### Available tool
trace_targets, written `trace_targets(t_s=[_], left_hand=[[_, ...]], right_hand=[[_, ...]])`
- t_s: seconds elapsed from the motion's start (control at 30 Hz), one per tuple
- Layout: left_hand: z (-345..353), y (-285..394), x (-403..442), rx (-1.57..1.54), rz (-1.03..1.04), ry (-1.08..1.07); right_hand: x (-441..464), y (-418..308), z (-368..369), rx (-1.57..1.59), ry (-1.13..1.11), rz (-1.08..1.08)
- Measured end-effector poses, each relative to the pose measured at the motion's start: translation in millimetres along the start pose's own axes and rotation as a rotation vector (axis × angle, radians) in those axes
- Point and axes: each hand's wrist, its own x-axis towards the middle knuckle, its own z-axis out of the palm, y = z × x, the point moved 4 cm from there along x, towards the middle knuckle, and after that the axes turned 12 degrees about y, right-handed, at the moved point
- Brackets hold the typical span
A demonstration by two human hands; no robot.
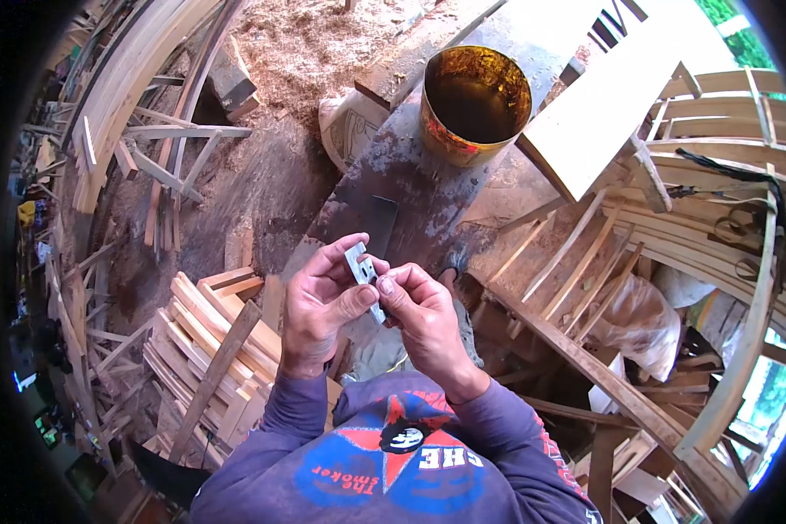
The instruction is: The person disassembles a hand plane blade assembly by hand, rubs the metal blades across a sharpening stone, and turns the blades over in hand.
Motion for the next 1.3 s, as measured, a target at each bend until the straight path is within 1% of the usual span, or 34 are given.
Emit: trace_targets(t_s=[0.2, 0.23, 0.4, 0.47, 0.53, 0.6, 0.63, 0.67, 0.73, 0.87, 1.2, 1.3], left_hand=[[-3, 4, -4, -0.044, 0.015, 0.014], [-3, 4, -5, -0.063, 0.013, 0.017], [-2, 7, -7, -0.074, 0.059, -0.049], [0, 7, -9, -0.081, 0.046, -0.059], [4, 11, -11, -0.079, 0.049, -0.049], [6, 11, -13, -0.161, 0.035, -0.098], [5, 10, -13, -0.151, 0.053, -0.099], [5, 10, -13, -0.150, 0.060, -0.111], [3, 12, -15, -0.162, 0.071, -0.124], [2, 16, -20, -0.112, 0.105, -0.119], [-7, 26, -35, -0.152, 0.124, -0.150], [-12, 29, -39, -0.150, 0.124, -0.096]], right_hand=[[-1, -3, 5, 0.033, -0.075, 0.024], [-2, -6, 9, 0.026, -0.052, 0.023], [-7, -10, 8, -0.008, -0.071, 0.007], [-10, -12, 6, 0.018, -0.101, 0.037], [-14, -14, 7, 0.022, -0.108, 0.012], [-19, -19, 7, -0.016, -0.086, -0.081], [-22, -22, 7, -0.084, -0.074, -0.124], [-26, -24, 8, -0.182, -0.073, -0.213], [-31, -24, 6, -0.183, -0.068, -0.248], [-39, -25, 6, -0.179, -0.087, -0.237], [-50, -22, 19, -0.135, -0.100, -0.201], [-54, -24, 26, -0.175, -0.125, -0.186]])
